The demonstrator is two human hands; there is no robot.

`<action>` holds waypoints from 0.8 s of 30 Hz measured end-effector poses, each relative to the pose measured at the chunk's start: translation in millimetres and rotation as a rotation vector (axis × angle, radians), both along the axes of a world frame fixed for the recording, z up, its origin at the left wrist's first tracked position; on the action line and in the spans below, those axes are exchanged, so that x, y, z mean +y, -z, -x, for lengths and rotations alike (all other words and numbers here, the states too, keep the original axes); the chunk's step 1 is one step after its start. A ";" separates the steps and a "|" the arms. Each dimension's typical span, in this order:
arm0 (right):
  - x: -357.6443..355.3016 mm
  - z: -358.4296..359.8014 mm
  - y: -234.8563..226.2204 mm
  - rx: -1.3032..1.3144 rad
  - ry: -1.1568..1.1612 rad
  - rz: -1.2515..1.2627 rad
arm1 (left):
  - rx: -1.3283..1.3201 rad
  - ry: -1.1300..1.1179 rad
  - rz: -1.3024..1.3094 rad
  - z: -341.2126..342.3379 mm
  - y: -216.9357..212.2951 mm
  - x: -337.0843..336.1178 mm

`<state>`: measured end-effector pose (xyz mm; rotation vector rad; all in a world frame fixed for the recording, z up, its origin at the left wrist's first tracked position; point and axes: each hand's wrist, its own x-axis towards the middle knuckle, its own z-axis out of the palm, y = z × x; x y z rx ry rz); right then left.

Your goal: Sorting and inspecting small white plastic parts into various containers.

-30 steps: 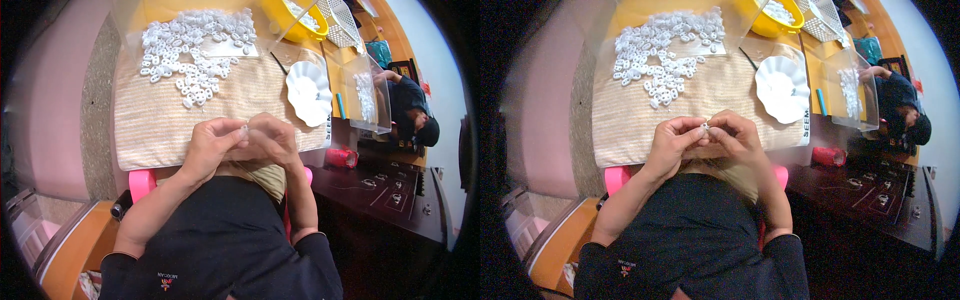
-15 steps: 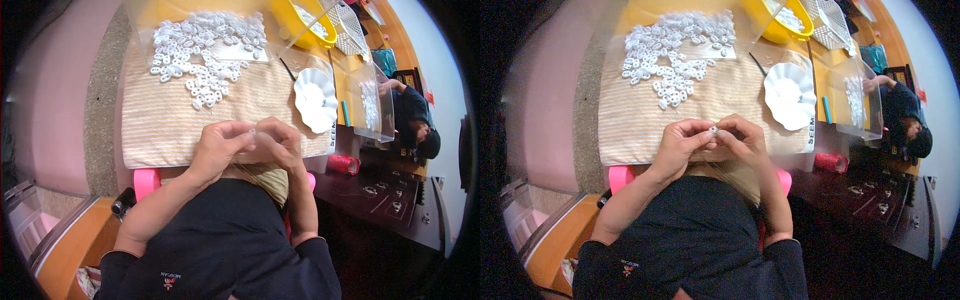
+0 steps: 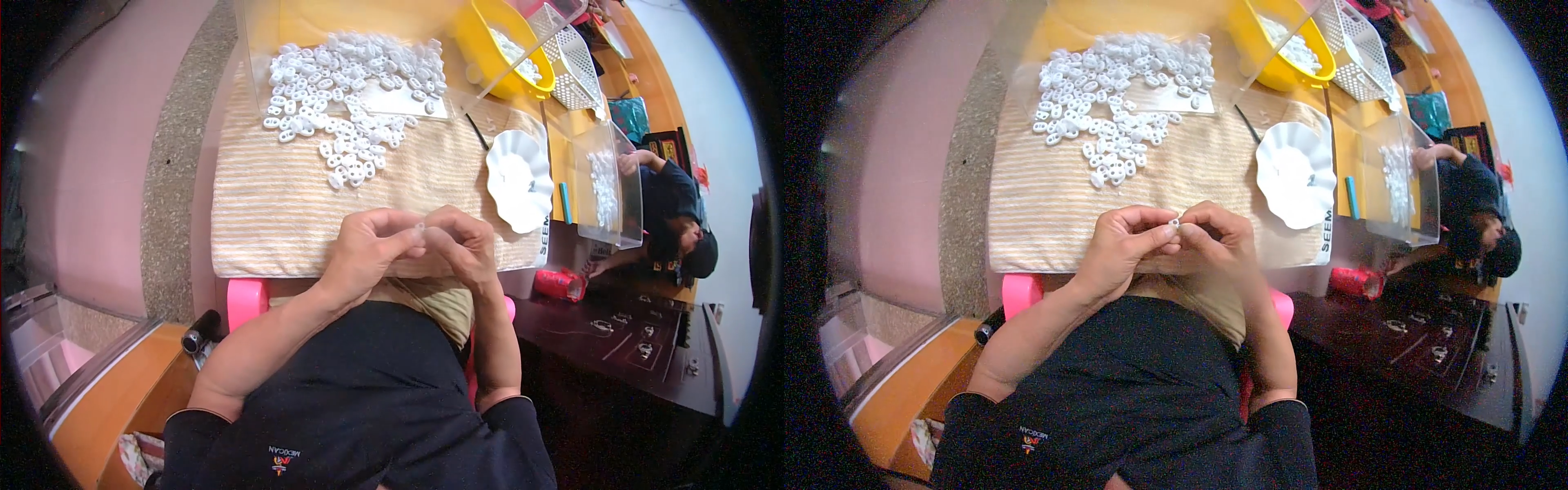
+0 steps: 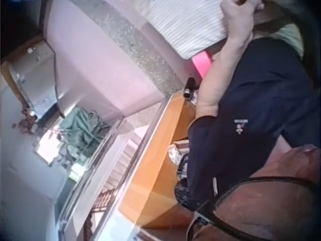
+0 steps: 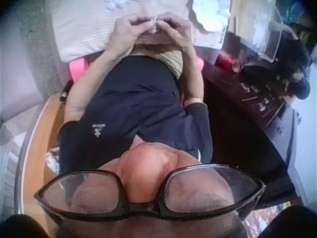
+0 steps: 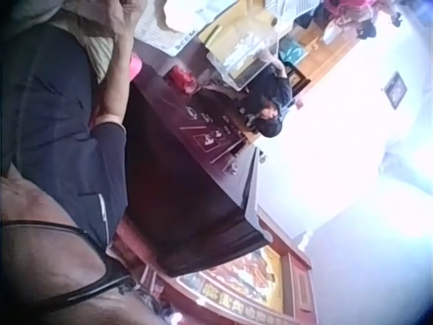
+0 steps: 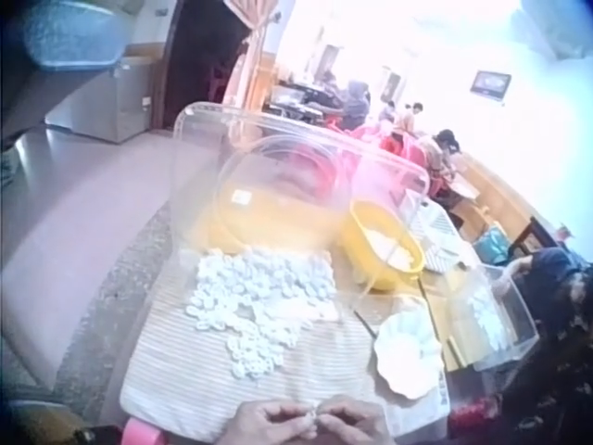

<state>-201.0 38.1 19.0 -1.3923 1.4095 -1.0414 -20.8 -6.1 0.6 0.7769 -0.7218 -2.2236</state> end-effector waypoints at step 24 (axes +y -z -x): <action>-88.8 -29.6 2.9 0.766 -0.127 0.236 | 0.277 -0.023 -0.121 -8.1 -14.0 3.6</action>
